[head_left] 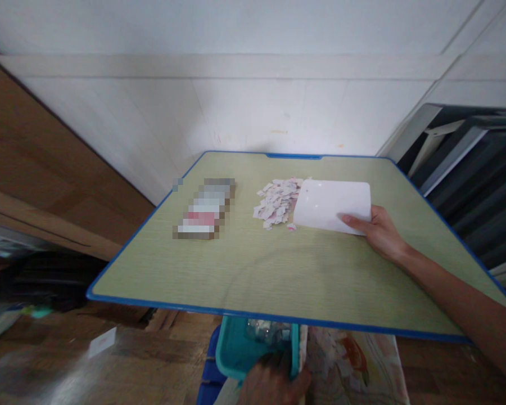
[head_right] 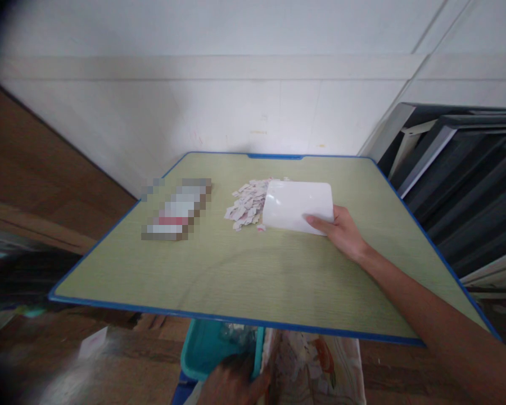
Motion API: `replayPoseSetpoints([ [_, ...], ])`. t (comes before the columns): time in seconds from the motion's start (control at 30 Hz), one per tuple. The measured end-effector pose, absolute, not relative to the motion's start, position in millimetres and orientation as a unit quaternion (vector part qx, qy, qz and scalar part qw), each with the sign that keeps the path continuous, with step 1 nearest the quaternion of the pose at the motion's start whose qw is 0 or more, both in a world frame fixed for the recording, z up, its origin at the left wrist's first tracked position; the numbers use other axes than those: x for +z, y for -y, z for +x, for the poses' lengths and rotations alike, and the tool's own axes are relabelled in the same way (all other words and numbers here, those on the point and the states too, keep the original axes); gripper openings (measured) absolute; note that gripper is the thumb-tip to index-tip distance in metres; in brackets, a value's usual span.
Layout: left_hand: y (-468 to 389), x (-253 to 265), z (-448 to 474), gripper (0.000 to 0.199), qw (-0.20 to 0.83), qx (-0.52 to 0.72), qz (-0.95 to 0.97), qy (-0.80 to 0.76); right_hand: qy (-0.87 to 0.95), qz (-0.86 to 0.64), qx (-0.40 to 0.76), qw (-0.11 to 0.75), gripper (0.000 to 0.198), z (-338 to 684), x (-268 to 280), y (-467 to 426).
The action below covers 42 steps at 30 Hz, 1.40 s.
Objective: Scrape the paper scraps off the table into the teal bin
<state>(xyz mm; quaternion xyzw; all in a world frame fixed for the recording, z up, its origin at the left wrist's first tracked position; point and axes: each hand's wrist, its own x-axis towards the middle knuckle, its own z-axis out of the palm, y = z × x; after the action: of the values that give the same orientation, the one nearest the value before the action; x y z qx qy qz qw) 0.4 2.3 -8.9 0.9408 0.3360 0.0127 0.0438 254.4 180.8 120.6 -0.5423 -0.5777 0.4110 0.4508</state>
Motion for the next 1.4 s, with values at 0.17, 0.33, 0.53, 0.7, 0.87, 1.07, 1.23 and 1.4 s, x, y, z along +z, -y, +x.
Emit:
replayPoseSetpoints([
  [0.17, -1.3, -7.5, -0.1, 0.031, 0.047, 0.015, 0.944, -0.326, 0.612, -0.526, 0.416, 0.420, 0.023, 251.8, 122.4, -178.3],
  [0.33, -1.6, -6.1, 0.1, 0.028, 0.047, 0.002, 0.943, -0.328, 0.549, -0.527, 0.438, 0.479, 0.025, 252.9, 117.2, -179.9],
  [0.53, -1.3, -8.0, -0.4, 0.032, 0.045, 0.003, 0.943, -0.328, 0.536, -0.532, 0.463, 0.464, 0.022, 255.7, 118.4, -179.4],
  [0.7, -1.2, -5.8, -0.6, 0.033, 0.058, -0.010, 0.942, -0.331, 0.530, -0.544, 0.439, 0.481, 0.023, 256.4, 120.1, -180.4],
  [0.87, -1.2, -5.3, 0.0, 0.030, 0.061, -0.008, 0.941, -0.333, 0.541, -0.548, 0.453, 0.449, 0.021, 257.1, 119.9, -179.4],
  [1.07, -2.2, -5.2, 0.7, 0.026, 0.058, -0.014, 0.942, -0.331, 0.523, -0.539, 0.456, 0.477, 0.020, 255.5, 121.5, -178.8],
  [1.23, -0.7, -6.0, -0.7, 0.028, 0.060, -0.019, 0.942, -0.328, 0.515, -0.540, 0.445, 0.495, 0.021, 256.3, 120.1, -182.1],
  [1.4, 0.6, -8.1, -1.1, 0.023, 0.066, -0.017, 0.942, -0.330, 0.542, -0.548, 0.461, 0.439, 0.021, 258.0, 120.5, -178.0],
])
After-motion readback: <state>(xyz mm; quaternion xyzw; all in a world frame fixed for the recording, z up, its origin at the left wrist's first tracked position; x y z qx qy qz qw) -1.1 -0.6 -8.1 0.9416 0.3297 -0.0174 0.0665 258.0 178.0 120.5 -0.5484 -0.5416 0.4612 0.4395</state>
